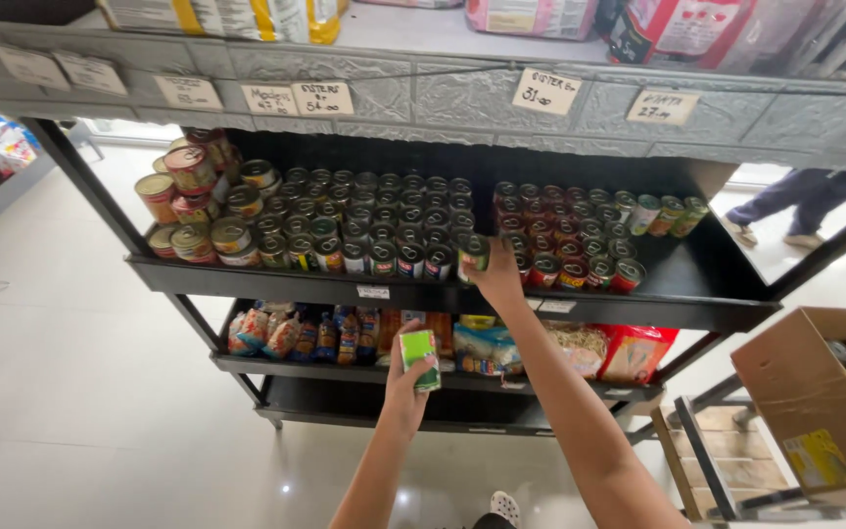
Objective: The recorder is stocking canned goods from a cardboard box onto metal grocery shelves.
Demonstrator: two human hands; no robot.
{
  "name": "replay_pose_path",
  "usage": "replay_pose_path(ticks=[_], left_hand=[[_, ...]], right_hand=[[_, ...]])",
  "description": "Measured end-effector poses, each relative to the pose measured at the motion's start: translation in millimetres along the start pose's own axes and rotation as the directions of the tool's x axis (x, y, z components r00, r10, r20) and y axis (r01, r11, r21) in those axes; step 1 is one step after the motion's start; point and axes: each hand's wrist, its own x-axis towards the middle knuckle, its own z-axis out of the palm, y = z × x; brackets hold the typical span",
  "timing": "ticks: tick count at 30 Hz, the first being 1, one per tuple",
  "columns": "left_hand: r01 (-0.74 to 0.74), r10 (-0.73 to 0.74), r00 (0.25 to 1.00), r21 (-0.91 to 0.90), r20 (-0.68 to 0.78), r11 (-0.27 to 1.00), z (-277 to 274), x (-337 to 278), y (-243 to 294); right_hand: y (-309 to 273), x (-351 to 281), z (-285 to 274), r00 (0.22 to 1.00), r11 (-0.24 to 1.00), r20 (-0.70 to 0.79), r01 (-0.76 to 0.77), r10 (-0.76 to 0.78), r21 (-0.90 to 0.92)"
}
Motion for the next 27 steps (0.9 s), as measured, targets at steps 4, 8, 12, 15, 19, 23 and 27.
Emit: replay_pose_path(ticks=[4, 8, 12, 15, 19, 23, 27], left_hand=[[0.020, -0.015, 0.998, 0.094, -0.054, 0.995, 0.5, -3.7, 6.8], [-0.020, 0.032, 0.996, 0.153, -0.079, 0.988, -0.6, -8.1, 12.5], [-0.028, 0.052, 0.996, 0.273, -0.079, 0.962, -0.8, -0.3, 8.6], [-0.004, 0.037, 0.995, 0.332, -0.092, 0.943, -12.4, 19.0, -17.6], [-0.004, 0.047, 0.994, 0.409, -0.096, 0.912, 0.1, 30.5, -21.4], [-0.275, 0.295, 0.947, 0.787, 0.124, 0.552, 20.5, 42.8, -10.8], [-0.333, 0.130, 0.943, 0.873, 0.306, 0.356, 38.0, 67.0, -5.5]], right_hand=[[20.5, 48.8, 39.1, 0.998, 0.984, 0.023, -0.048, 0.052, -0.170], [34.5, 56.5, 61.7, 0.962, 0.953, 0.146, -0.192, 0.230, -0.232], [-3.3, 20.8, 9.4, 0.885, 0.964, 0.393, -0.193, 0.250, -0.181], [54.6, 43.5, 28.0, 0.925, 0.991, 0.373, 0.107, -0.070, -0.079], [45.5, -4.1, 7.9, 0.895, 0.888, 0.067, 0.446, -0.441, -0.112], [-4.2, -79.4, -24.3, 0.905, 0.902, 0.272, 0.214, -0.328, 0.375], [21.1, -93.9, -19.9, 0.959, 0.895, 0.145, 0.165, -0.244, 0.415]])
